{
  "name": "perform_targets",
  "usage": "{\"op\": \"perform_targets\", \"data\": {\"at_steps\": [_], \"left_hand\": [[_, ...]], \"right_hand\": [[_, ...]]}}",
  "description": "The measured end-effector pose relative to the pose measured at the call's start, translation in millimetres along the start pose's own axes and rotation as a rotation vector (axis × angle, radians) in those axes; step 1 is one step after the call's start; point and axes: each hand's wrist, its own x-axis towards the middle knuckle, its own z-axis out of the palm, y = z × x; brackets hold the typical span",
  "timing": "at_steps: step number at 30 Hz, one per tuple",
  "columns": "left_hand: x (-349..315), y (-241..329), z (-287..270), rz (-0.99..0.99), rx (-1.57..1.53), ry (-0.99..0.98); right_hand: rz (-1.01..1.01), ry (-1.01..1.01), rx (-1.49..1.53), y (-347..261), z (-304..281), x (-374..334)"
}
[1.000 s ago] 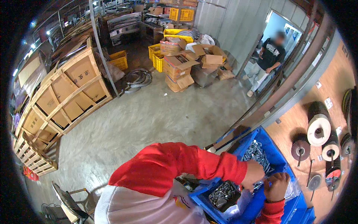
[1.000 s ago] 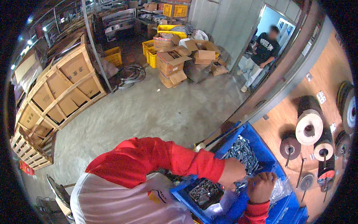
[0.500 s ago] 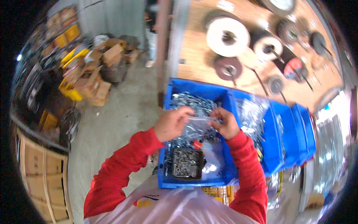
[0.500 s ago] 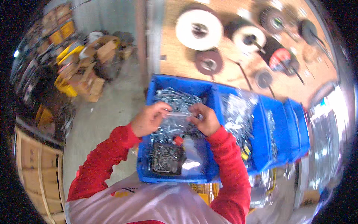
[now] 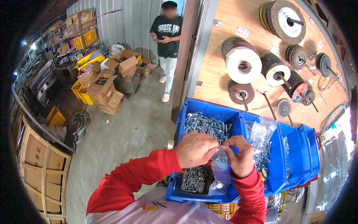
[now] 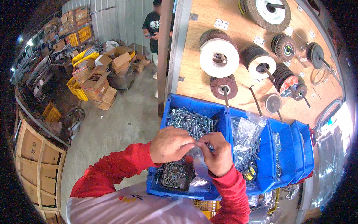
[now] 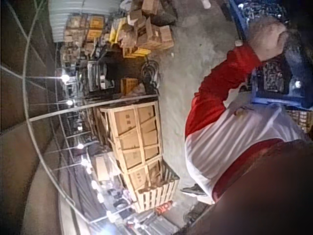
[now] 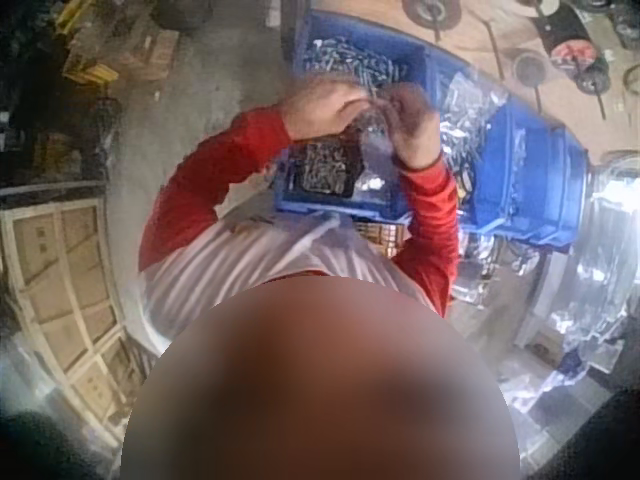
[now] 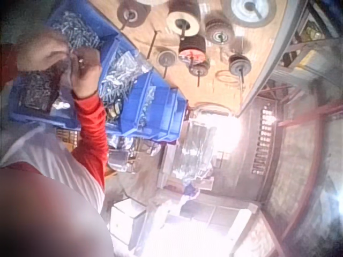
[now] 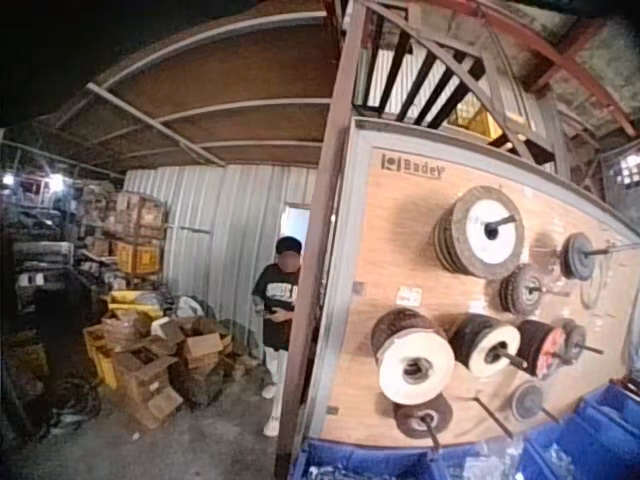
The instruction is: The person repeatedly scoops metal fasteners from blue bins into small clear plastic bags, seals each bag, and places it back into the bin. The process is repeated continuously with no visible change in the overall inventory.
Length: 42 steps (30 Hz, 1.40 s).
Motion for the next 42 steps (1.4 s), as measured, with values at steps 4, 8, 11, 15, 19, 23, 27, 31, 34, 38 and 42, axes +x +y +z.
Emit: {"op": "perform_targets", "data": {"at_steps": [4, 8, 11, 15, 19, 23, 27, 31, 34, 38, 42], "left_hand": [[2.0, 7.6, -6.5, 0.053, -0.184, 0.033], [-0.6, 13.4, -12.0, 0.078, -0.250, -0.025], [-5.7, 19.8, -14.2, 0.065, -0.335, -0.039], [-11.5, 27.4, -14.3, 0.104, -0.369, -0.019], [-13.7, 30.7, -17.2, 0.117, -0.326, 0.037], [-12.6, 31.7, -19.8, 0.121, -0.438, 0.014], [-12.6, 37.1, -24.6, 0.078, -0.477, -0.008], [-11.0, 39.6, -26.9, 0.058, -0.478, -0.028], [-11.0, 40.0, -25.1, 0.074, -0.489, -0.030], [-9.5, 38.7, -18.6, 0.109, -0.480, -0.022], [-7.1, 38.3, -16.0, 0.168, -0.394, 0.048]], "right_hand": [[0.168, 0.098, 0.252, -0.1, 0.6, -16.5], [0.158, 0.161, 0.542, 5.6, 16.6, -38.4], [0.130, 0.251, 0.548, 0.9, 21.3, -51.3], [0.063, 0.305, 0.550, -11.0, 21.8, -57.4], [0.062, 0.323, 0.589, -18.4, 27.7, -64.2], [0.121, 0.345, 0.618, -15.0, 35.3, -71.9], [0.093, 0.379, 0.815, -16.4, 41.6, -76.1], [0.117, 0.416, 0.797, -21.3, 43.8, -76.2], [0.106, 0.425, 0.699, -23.3, 41.5, -76.4], [0.082, 0.444, 0.587, -22.7, 38.1, -77.1], [0.051, 0.491, 0.566, -20.5, 37.9, -76.0]]}}
